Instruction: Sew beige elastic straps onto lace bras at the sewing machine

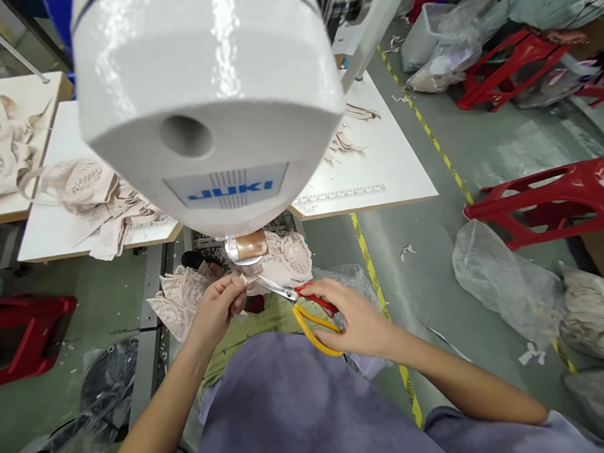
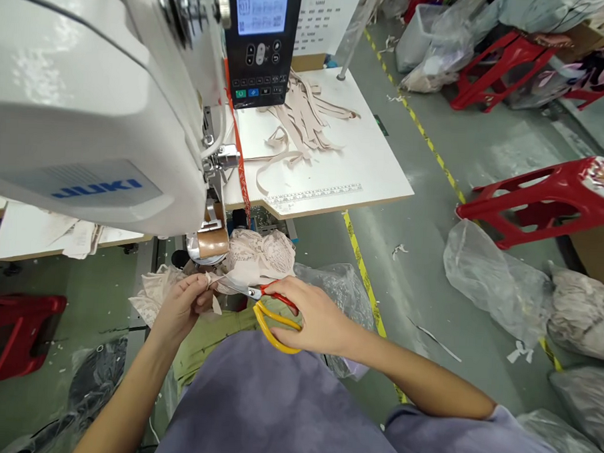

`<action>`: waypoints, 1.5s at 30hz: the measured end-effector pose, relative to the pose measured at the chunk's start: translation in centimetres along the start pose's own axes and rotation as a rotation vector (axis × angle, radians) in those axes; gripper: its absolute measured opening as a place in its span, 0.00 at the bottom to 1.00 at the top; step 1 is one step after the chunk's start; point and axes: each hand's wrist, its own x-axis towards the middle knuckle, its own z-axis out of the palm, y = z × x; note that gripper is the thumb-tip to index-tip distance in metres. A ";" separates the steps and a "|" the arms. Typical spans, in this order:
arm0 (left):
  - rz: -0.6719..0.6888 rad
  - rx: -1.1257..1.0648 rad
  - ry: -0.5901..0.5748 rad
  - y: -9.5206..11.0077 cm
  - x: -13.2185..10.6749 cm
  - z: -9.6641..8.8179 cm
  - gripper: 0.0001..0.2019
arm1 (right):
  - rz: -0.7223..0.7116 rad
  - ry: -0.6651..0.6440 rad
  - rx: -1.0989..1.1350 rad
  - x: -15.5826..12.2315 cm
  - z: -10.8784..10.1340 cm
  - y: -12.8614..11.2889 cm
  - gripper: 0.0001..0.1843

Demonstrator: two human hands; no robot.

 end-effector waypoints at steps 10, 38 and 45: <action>0.087 0.119 0.052 -0.2 -0.4 -0.1 0.16 | 0.041 -0.040 0.050 2.8 1.2 -1.8 0.28; 0.058 0.000 -0.008 -0.2 -0.5 0.9 0.17 | -0.059 0.500 -0.656 8.3 -8.1 3.8 0.23; -0.133 0.270 -0.270 2.0 -1.0 1.1 0.12 | -0.573 -0.044 -0.349 7.6 2.7 -0.2 0.14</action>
